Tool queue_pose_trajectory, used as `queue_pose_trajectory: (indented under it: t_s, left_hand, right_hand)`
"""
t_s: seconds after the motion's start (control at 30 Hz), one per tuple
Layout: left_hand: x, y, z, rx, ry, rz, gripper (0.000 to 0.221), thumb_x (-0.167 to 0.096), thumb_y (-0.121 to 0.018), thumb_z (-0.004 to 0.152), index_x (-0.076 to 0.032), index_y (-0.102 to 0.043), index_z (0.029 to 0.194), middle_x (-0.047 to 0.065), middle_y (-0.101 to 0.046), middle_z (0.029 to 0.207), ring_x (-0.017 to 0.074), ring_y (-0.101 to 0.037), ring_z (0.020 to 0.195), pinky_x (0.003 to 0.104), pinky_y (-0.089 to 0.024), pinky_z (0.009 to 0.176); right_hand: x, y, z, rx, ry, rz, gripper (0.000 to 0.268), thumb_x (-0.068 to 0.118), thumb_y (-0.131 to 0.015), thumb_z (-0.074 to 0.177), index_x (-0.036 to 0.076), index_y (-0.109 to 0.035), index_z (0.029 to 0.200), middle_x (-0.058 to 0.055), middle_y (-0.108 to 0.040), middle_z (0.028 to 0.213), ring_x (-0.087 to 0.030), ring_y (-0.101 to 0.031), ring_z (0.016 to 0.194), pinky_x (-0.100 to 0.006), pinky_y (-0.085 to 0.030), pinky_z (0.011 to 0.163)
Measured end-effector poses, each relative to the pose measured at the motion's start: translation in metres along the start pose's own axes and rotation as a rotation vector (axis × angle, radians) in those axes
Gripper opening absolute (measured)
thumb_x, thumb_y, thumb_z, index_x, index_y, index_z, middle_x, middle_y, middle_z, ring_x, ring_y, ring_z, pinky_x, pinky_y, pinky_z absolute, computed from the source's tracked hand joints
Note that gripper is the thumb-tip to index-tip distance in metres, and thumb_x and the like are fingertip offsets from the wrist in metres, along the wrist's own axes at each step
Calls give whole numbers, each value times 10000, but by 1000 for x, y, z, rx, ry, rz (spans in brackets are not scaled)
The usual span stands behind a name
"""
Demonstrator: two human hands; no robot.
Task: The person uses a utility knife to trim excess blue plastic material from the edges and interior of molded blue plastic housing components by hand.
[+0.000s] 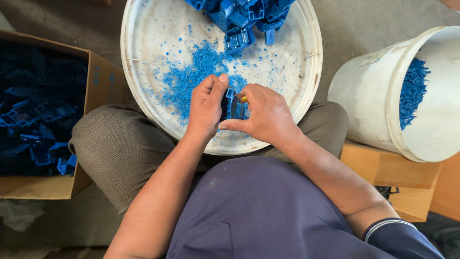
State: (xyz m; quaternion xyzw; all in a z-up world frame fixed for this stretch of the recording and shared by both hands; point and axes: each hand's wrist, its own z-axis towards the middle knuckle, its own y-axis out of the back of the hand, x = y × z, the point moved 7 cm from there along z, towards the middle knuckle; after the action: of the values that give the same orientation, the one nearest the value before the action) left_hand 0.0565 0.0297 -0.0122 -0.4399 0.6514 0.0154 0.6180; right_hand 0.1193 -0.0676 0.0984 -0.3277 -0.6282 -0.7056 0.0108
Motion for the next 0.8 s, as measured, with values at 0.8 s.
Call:
queue_pose_trajectory:
  t_s: [0.8]
  left_hand:
    - [-6,3,0,-5,-70,172,399,-335,-629,1056,-111,-517,745,-62,-484,708,33,-384,671,252,-367,574]
  right_hand:
    - [-4,-15,-6,5,-14,-63,622,574,-861,726,42,-639,958,-106,-666,803,-324,-677,767,-452,-530,679]
